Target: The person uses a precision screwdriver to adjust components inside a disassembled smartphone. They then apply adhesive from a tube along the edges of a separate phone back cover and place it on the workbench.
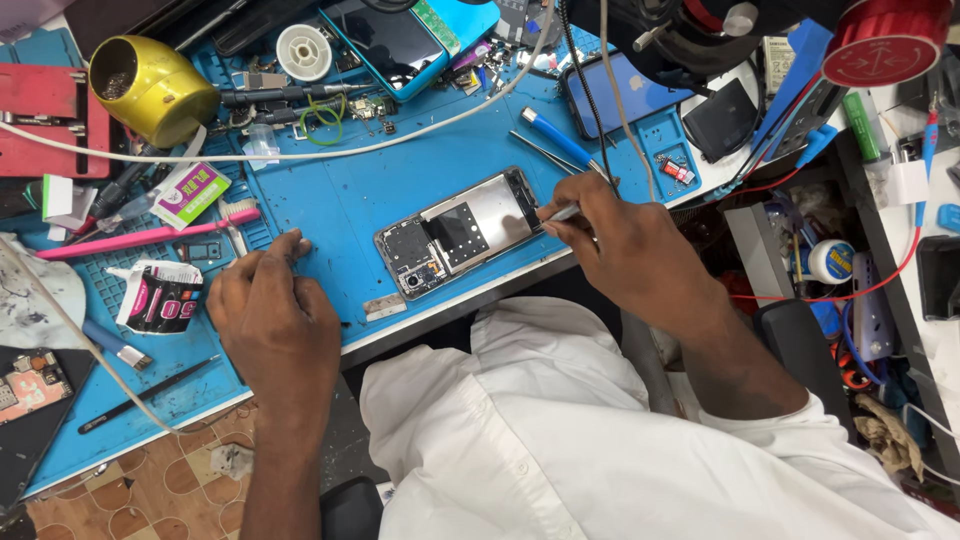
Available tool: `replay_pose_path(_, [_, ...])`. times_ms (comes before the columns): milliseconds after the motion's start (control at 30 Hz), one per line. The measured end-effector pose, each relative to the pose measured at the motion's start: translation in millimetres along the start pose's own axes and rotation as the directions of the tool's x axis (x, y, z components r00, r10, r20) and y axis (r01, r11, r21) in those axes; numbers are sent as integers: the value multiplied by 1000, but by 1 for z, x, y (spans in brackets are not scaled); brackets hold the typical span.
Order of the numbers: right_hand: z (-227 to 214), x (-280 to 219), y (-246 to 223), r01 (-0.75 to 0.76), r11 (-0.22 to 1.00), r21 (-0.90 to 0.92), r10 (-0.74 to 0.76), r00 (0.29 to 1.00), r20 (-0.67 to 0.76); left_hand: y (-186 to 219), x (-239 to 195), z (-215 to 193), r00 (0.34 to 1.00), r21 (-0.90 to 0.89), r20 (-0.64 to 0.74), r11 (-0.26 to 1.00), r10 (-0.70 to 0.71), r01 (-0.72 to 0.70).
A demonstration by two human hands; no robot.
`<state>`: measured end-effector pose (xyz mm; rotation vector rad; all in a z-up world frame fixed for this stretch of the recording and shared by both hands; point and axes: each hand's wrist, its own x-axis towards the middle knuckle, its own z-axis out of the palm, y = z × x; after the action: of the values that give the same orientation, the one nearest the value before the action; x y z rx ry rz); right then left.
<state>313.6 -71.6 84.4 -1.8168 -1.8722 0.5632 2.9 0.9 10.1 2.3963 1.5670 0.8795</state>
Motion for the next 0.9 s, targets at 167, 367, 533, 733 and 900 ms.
replay_pose_path(167, [8,-5,-3,16,996,-90,-22,998,-63,2,2,-1,1000,-11,-1,1000,5,-5])
replay_pose_path(367, [5,2,-6,-16,997,-77,11,998,-54,4,4,-2,1000,-20,-26,1000,2,-2])
replay_pose_path(533, [9,14,-13,10,960,281,16,996,-90,0,3,-1,999,-49,-36,998,-34,32])
replay_pose_path(733, [77,61,-36,95,738,668,-89,995,-43,-1,6,0,998,-59,-53,998,-30,27])
replay_pose_path(900, [118,89,-45,106,791,602,-134,991,0,-1,7,-2,998,-60,-49,997,-45,42])
